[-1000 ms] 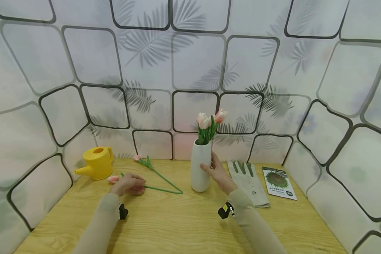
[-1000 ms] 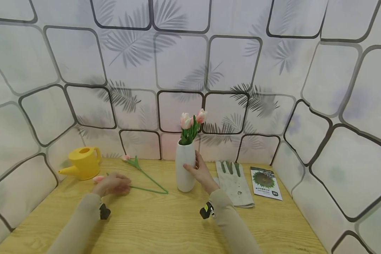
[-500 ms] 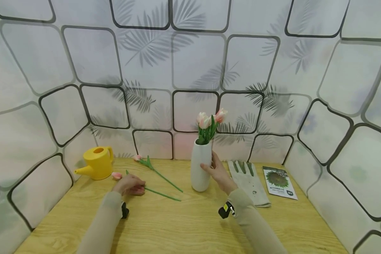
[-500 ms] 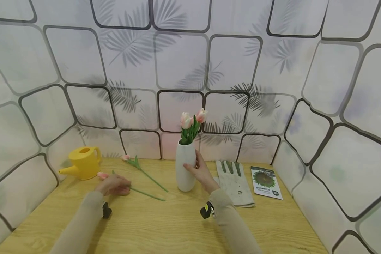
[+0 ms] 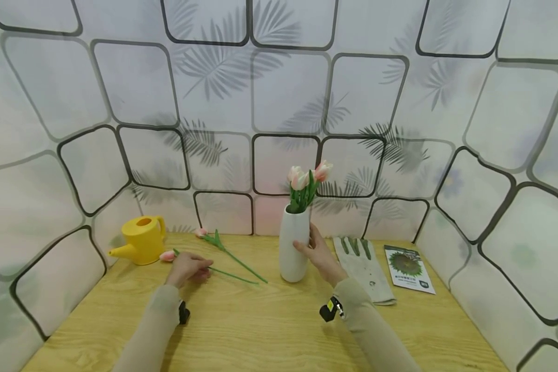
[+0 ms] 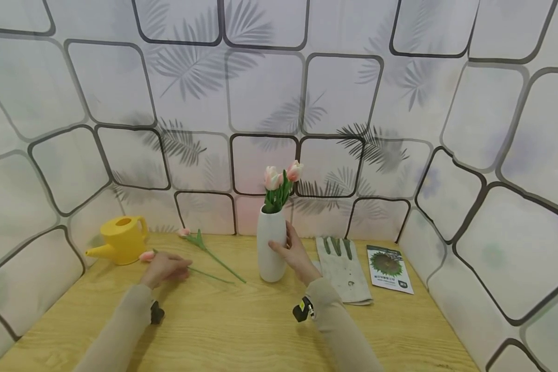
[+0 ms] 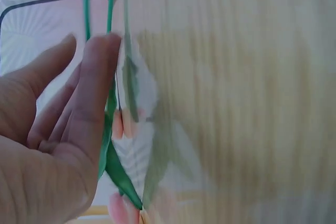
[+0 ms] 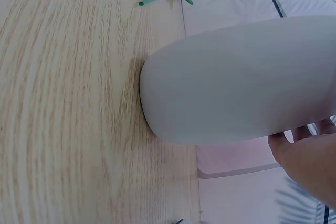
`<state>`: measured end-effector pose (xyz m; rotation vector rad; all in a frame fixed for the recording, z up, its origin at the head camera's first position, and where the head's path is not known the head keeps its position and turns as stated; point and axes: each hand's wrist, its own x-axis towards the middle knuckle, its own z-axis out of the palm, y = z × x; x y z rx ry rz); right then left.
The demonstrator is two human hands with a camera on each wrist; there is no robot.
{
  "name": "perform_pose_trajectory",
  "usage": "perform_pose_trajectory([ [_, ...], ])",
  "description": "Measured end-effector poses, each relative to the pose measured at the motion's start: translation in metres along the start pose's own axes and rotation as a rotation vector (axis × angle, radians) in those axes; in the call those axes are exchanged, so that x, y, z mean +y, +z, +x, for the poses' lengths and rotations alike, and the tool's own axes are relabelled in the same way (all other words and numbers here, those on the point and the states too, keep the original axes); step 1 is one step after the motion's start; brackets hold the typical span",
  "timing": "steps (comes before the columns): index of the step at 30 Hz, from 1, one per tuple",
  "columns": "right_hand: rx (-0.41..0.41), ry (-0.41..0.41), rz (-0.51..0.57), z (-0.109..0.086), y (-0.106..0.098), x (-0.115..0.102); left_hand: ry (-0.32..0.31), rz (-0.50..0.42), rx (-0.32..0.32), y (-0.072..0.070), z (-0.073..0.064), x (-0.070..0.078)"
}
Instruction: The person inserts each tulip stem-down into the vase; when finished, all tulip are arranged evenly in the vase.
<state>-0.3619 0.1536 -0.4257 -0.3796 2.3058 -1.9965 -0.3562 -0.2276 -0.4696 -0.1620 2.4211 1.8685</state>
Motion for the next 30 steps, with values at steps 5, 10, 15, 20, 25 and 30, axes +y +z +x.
perform_pose_trajectory([
  [5, 0.005, 0.006, -0.001, -0.001, 0.0, 0.001, 0.01, -0.039, 0.15, 0.004, 0.001, 0.003],
  [10, -0.006, -0.006, 0.002, 0.0, 0.0, 0.001, 0.019, -0.12, 0.207, 0.008, 0.003, 0.008],
  [15, -0.005, -0.006, 0.001, 0.0, -0.001, 0.0, 0.039, -0.162, 0.224, 0.011, 0.001, 0.016],
  [20, -0.008, -0.009, -0.004, 0.0, 0.0, -0.001, 0.045, -0.237, 0.252, 0.014, 0.002, 0.023],
  [25, -0.009, -0.014, -0.004, 0.001, 0.0, 0.0, 0.065, -0.332, 0.283, 0.018, 0.001, 0.029],
  [30, -0.008, -0.011, -0.002, 0.001, 0.0, 0.0, 0.116, -0.379, 0.314, 0.023, 0.001, 0.033],
])
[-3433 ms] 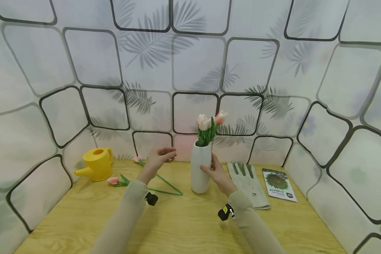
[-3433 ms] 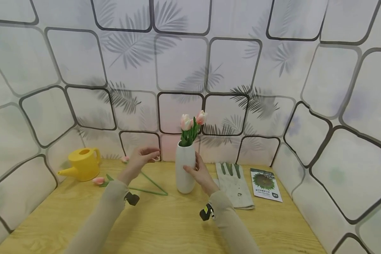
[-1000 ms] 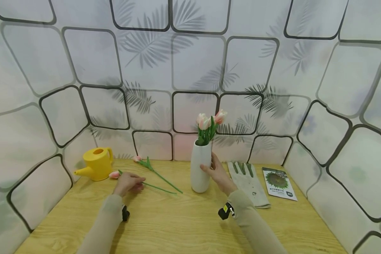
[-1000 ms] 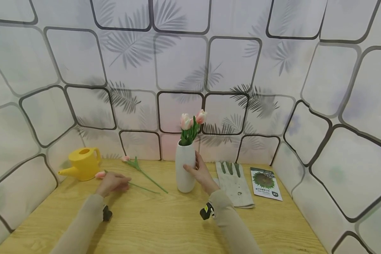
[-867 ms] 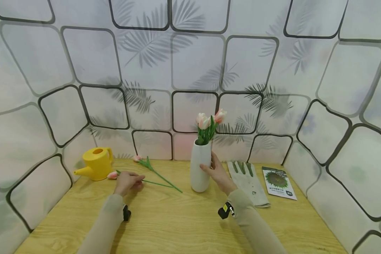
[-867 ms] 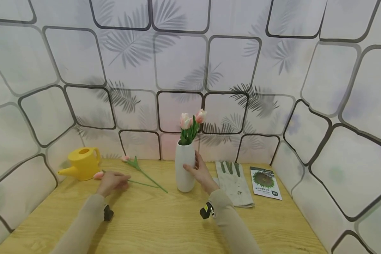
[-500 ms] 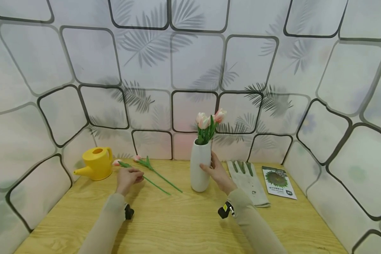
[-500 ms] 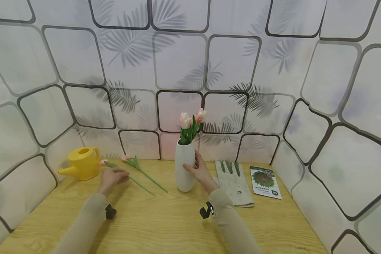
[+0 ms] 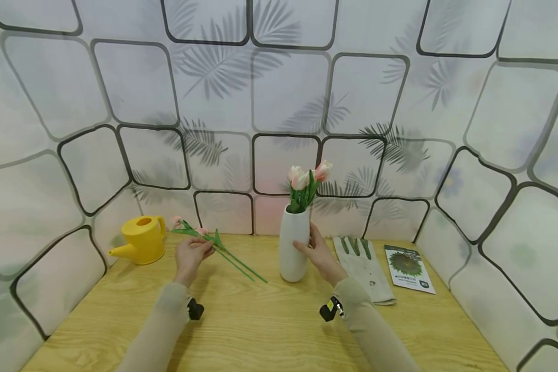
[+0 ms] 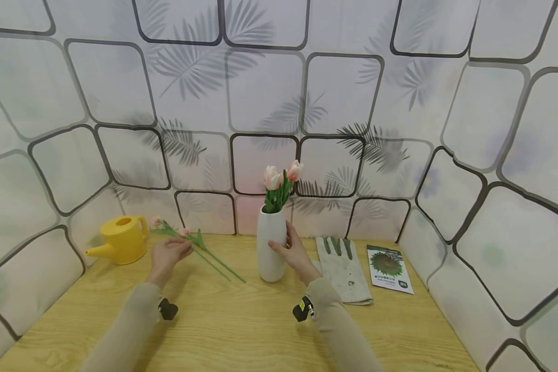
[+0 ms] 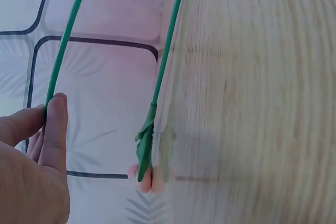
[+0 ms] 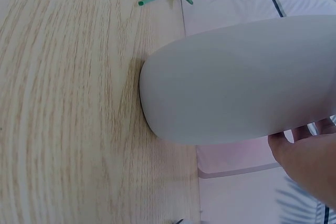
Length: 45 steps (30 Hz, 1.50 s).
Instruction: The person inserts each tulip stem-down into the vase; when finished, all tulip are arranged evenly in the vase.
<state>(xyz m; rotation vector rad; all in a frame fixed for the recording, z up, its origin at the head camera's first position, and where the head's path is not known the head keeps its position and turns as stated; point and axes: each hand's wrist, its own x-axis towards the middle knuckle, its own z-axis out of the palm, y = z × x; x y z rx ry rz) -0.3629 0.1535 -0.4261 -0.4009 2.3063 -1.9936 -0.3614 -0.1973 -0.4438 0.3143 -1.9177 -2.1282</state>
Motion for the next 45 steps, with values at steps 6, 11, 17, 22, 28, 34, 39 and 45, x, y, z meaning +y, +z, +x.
perform_pose_trajectory([
  [6, 0.009, 0.002, -0.001, 0.0, 0.001, -0.001, 0.053, -0.071, 0.012, 0.006, -0.001, 0.002],
  [11, 0.011, 0.004, 0.001, 0.0, 0.002, -0.001, 0.088, -0.124, 0.02, 0.011, -0.003, 0.005],
  [17, -0.008, 0.012, 0.005, 0.002, 0.0, -0.002, 0.134, -0.117, 0.015, 0.015, -0.005, 0.01],
  [22, -0.039, 0.022, 0.002, -0.006, 0.002, -0.015, 0.169, -0.086, -0.014, 0.018, -0.006, 0.014],
  [28, -0.046, 0.022, -0.006, -0.016, 0.005, -0.029, 0.182, -0.161, -0.046, 0.024, -0.007, 0.025],
  [34, -0.05, 0.021, 0.002, -0.018, 0.005, -0.031, 0.226, -0.215, -0.076, 0.034, -0.009, 0.043],
  [39, -0.053, 0.017, 0.003, -0.019, 0.004, -0.032, 0.246, -0.222, -0.094, 0.043, -0.013, 0.06],
  [45, -0.051, 0.02, -0.001, -0.02, 0.004, -0.032, 0.287, -0.285, -0.105, 0.055, -0.016, 0.078],
])
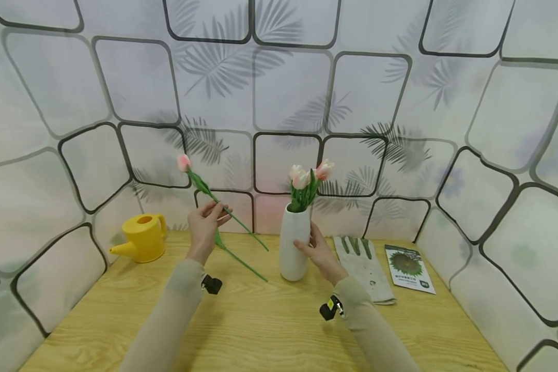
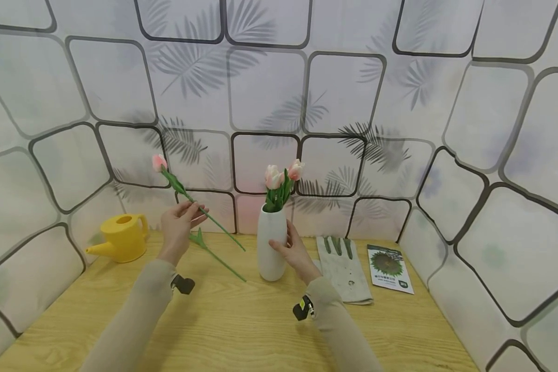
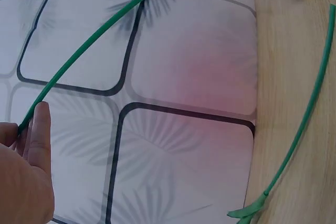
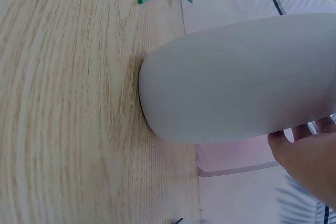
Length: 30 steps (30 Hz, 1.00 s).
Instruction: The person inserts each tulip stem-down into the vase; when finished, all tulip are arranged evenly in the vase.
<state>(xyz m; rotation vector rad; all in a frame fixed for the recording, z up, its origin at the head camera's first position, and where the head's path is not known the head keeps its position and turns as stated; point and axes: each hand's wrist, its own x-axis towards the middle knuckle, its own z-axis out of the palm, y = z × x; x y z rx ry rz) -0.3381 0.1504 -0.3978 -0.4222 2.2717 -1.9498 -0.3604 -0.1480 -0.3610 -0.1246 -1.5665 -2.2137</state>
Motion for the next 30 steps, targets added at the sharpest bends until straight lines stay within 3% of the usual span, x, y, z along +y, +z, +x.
perform_pose_trajectory([
  [13, -0.004, 0.004, -0.01, 0.0, 0.0, 0.0, 0.096, -0.071, 0.007, 0.024, 0.004, 0.017],
  [21, 0.021, 0.002, 0.007, 0.018, -0.005, 0.027, 0.109, -0.135, 0.037, 0.037, 0.006, 0.024],
  [30, 0.037, -0.042, 0.011, 0.018, -0.004, 0.032, 0.138, -0.185, 0.053, 0.048, 0.01, 0.03],
])
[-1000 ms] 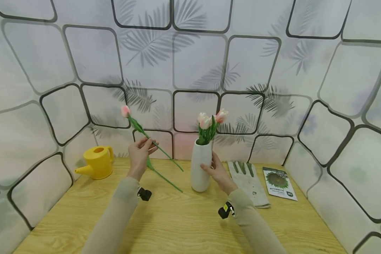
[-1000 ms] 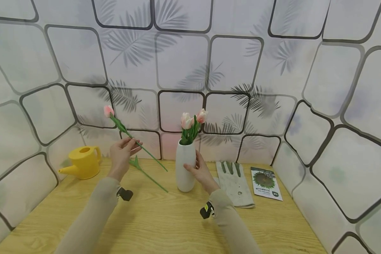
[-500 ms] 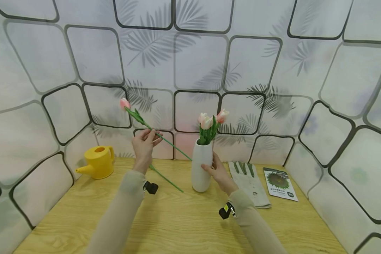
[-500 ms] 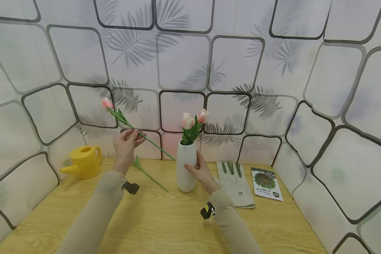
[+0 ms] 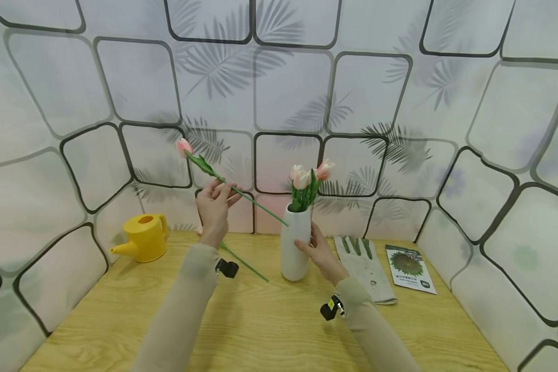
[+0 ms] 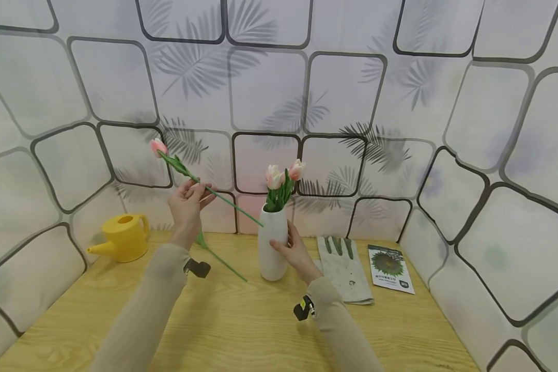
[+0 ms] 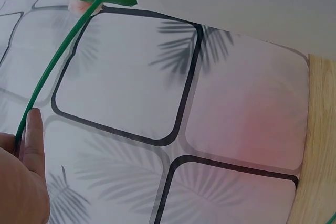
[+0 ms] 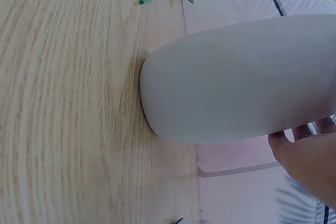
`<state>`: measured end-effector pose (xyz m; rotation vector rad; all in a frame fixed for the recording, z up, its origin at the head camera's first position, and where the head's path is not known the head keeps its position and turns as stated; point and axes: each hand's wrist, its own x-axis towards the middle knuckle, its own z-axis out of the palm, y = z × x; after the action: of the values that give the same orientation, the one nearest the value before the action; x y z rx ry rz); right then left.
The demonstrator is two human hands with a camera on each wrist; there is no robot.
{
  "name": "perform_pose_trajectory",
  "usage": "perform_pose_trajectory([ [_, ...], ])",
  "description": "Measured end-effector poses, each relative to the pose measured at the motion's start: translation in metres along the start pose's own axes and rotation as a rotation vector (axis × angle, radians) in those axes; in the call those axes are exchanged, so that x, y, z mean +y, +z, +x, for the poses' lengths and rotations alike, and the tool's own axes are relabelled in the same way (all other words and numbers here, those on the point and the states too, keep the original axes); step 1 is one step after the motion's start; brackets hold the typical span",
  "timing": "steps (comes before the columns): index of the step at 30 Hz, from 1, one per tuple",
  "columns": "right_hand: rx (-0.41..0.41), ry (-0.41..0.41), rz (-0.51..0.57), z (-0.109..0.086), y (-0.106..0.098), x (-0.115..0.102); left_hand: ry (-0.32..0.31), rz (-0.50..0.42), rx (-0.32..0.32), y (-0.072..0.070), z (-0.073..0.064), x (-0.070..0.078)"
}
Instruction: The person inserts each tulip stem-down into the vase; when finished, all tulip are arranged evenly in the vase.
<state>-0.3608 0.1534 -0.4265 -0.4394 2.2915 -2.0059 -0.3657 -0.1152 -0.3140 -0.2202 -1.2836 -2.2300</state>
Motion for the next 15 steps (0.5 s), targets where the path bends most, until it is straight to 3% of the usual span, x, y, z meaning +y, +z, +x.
perform_pose_trajectory([
  [15, 0.014, 0.016, -0.022, 0.001, 0.0, 0.001, 0.089, -0.085, -0.005, 0.015, -0.001, 0.01],
])
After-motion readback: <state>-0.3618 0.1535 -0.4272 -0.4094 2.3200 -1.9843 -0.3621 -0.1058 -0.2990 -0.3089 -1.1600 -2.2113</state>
